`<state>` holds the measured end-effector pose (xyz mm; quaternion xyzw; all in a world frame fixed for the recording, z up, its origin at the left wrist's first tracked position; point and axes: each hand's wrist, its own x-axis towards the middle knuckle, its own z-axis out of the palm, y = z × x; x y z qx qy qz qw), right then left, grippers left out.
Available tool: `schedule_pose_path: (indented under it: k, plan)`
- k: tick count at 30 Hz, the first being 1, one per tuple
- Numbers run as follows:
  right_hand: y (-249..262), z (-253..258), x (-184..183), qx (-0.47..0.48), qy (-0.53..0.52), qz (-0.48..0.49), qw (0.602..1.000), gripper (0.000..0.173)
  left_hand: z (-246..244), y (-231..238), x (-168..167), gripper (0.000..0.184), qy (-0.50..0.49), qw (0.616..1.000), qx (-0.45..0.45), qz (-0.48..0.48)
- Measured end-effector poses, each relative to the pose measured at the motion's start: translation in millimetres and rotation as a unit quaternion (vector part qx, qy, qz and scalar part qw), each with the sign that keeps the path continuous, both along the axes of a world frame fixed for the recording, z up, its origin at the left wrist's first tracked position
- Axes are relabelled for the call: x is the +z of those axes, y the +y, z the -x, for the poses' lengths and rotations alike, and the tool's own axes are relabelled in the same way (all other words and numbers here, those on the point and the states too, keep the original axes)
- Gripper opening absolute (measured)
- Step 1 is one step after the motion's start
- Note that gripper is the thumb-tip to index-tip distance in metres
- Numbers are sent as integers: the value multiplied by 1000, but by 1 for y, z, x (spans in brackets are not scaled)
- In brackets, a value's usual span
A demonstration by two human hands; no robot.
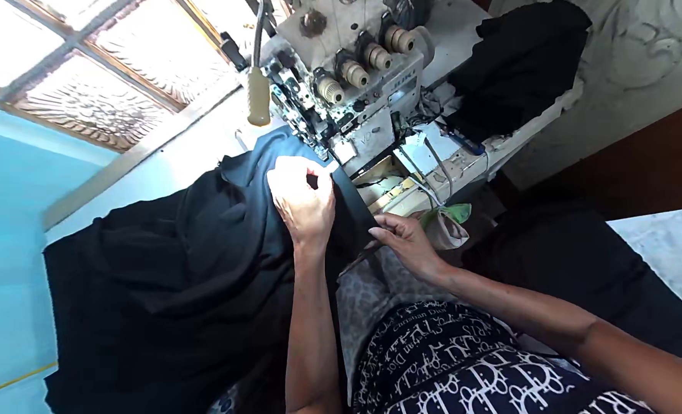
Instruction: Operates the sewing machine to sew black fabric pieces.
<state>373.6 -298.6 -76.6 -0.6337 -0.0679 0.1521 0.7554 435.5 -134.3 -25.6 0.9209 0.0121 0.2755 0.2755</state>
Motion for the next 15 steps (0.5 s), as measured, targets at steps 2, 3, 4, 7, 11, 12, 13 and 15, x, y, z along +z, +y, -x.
schedule_pose_path:
  k: [2,3,4,7,11,12,13,15]
  plan:
    - [-1,2,-1,1,15,4,1000,24,0,0,-2,13,-15,1000,3,6]
    - [-2,3,-1,1,16,6,1000,26,1,1,-4,13,-31,999,-3,6]
    - [-2,3,-2,-4,16,6,1000,27,2,1,-7,13,-47,999,-17,1]
    - [1,3,-2,-32,24,-21,999,23,14,1,-7,15,-42,994,-76,-63]
    - [0,6,0,-41,24,-24,999,26,21,3,-4,23,-20,981,-91,-169]
    - [-1,7,1,-36,10,-10,999,26,22,2,-2,25,-7,979,-85,-183]
    - [-2,9,1,-33,-13,6,999,26,23,2,-1,28,2,977,-79,-196]
    - [-3,12,1,-35,-69,35,996,23,25,1,-3,31,2,973,-67,-221]
